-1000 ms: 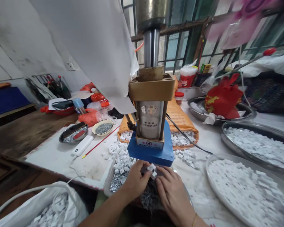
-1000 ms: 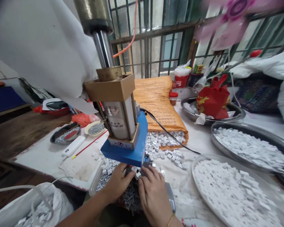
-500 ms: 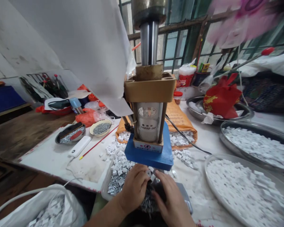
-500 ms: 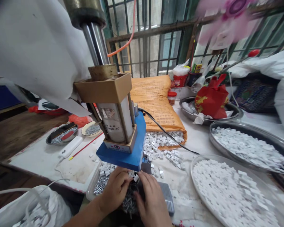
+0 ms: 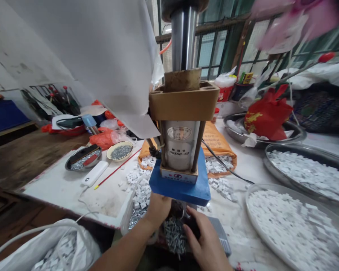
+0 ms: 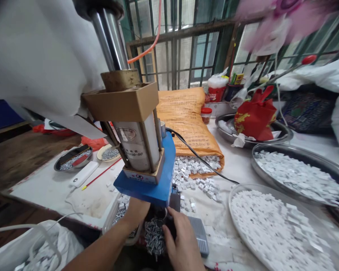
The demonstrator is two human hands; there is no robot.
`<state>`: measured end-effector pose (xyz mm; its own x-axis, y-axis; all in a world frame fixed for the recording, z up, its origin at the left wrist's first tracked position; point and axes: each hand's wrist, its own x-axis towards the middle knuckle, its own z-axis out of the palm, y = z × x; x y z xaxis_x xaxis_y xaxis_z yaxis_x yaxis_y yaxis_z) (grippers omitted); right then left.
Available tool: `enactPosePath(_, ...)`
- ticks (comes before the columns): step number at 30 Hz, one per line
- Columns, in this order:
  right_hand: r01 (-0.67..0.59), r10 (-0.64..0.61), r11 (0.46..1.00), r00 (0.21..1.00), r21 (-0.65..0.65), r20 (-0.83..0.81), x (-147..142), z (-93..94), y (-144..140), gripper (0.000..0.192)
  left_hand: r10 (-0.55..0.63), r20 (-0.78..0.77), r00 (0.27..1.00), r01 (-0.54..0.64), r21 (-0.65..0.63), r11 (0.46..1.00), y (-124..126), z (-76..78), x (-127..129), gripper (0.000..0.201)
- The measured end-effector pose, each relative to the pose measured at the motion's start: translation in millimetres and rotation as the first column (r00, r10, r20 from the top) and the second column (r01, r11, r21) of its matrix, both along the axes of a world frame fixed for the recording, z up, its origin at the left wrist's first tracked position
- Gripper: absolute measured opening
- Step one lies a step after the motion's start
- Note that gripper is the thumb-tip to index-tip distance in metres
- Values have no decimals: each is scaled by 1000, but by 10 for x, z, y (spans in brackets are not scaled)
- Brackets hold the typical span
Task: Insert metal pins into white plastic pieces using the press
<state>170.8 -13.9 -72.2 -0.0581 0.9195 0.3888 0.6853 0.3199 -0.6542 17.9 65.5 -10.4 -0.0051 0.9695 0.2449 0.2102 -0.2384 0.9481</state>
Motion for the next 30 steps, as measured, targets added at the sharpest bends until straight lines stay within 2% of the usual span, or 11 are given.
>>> enactPosePath(2,1,-1,1000,1000,29,-1,-15,17,-2,34,5,73,997,-4,-20,1000,83,103,-30,10)
enactPosePath(4,-15,15,998,1000,66,5,-45,55,-2,36,28,221,975,-10,-81,997,78,140,-54,16)
enactPosePath(7,-62,60,991,998,119,18,-118,153,1,41,78,485,871,67,-273,960,-90,70,-79,24)
enactPosePath(10,-103,104,989,995,110,0,-197,261,-2,33,107,602,791,177,-394,902,-331,-30,-118,29)
enactPosePath(13,-122,124,990,992,76,-27,-244,326,-20,20,88,587,805,219,-430,876,-514,-54,-194,31)
enactPosePath(16,-157,156,982,988,104,20,-253,349,-54,24,-6,507,862,252,-418,873,-621,-21,-299,34)
enactPosePath(19,-192,185,974,980,118,71,-257,382,-104,25,-91,457,885,302,-414,859,-706,3,-393,31)
enactPosePath(26,-207,205,976,978,66,38,-350,525,-218,8,-61,506,860,289,-387,876,-882,18,-515,29)
enactPosePath(30,-313,312,950,949,17,38,-380,508,-240,9,-112,481,869,311,-356,881,-937,11,-630,31)
